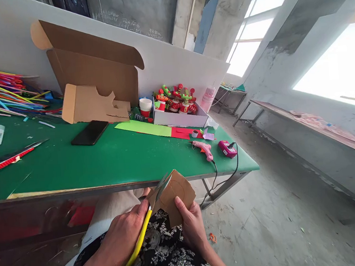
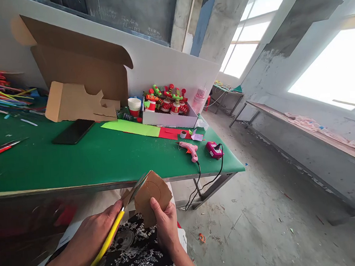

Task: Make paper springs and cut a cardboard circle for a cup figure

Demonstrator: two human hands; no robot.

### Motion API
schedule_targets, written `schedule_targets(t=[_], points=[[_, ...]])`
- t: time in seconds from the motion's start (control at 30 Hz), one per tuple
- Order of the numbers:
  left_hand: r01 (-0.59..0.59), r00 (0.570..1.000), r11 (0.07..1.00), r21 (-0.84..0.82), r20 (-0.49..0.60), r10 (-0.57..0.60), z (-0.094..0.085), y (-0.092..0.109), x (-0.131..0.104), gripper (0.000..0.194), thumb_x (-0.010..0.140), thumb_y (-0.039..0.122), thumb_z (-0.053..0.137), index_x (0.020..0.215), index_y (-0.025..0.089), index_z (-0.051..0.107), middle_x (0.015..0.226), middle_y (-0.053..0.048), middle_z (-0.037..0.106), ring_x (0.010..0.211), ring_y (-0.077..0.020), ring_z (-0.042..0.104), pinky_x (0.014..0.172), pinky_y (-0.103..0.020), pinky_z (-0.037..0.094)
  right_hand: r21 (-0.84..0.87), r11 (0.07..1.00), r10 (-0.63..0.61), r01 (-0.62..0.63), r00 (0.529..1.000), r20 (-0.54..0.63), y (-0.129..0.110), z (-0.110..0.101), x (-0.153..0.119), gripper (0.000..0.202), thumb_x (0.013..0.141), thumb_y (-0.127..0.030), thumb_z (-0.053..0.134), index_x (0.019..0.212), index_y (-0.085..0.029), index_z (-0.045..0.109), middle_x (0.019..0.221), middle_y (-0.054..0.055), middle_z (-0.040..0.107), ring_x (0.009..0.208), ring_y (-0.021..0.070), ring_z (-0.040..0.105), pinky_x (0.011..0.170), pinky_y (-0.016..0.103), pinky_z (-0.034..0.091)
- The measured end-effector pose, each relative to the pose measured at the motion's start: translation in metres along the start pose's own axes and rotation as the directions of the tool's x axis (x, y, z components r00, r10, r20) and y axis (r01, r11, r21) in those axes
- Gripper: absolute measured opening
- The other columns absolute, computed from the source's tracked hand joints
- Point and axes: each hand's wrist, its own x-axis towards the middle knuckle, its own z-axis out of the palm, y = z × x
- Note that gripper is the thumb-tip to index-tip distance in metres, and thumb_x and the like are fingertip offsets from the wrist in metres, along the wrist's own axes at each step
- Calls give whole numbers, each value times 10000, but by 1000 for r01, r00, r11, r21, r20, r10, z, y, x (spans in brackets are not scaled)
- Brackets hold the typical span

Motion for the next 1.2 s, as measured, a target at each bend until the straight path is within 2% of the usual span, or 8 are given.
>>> schedule_targets(t=[0.2,0.4,0.53,0.73,0.83,1.03,1.2], points=[[-9,1000,1000,7,-7,9,2,-3,0,425,858,155,286,1272,142,382,882,-75,666,745,-242,670,768,-331,480,-29,1000,1,0,1000,11,1,-4,1,496,671,-543,808,970,-153,737,855,75,746,798,236,683,686,325,567],[-21,1000,1000,-4,17,21,3,-6,-1,487,856,193,276,1330,118,360,974,-110,678,841,-266,684,778,-345,481,-61,998,-6,8,1000,28,-1,-8,1,491,688,-541,800,961,-138,734,856,82,743,800,235,685,710,332,568],[-32,999,999,-17,9,33,7,-9,-2,509,840,216,271,1326,113,384,932,-104,678,797,-268,681,757,-342,475,-61,998,-10,13,999,40,-1,-9,1,501,687,-544,800,973,-138,734,833,78,740,781,232,686,712,338,569],[-34,999,999,-41,-20,33,14,-13,-4,495,832,265,297,1303,166,412,801,-51,674,677,-247,662,677,-313,448,-68,998,-9,12,999,49,-2,-9,0,486,665,-549,813,908,-136,733,801,73,737,756,229,687,714,347,570],[-23,1000,999,-45,2,23,12,-15,-6,461,830,271,297,1258,178,439,796,-51,684,709,-257,678,669,-316,438,-90,996,22,-16,998,62,-4,-12,0,497,665,-556,812,924,-140,732,799,73,736,748,234,690,684,343,570],[-15,998,1000,-1,66,15,9,-18,-11,532,813,268,320,1331,174,404,854,-71,711,818,-285,705,700,-340,447,-116,992,52,-42,994,91,-8,-16,1,517,648,-551,829,949,-142,736,751,65,725,744,243,697,664,336,568],[-18,998,1000,23,61,17,8,-19,-14,479,830,288,305,1276,200,455,833,-67,714,805,-281,706,692,-331,454,-122,992,60,-46,992,110,-9,-17,2,506,633,-557,836,889,-132,734,729,58,722,669,211,686,636,312,564]])
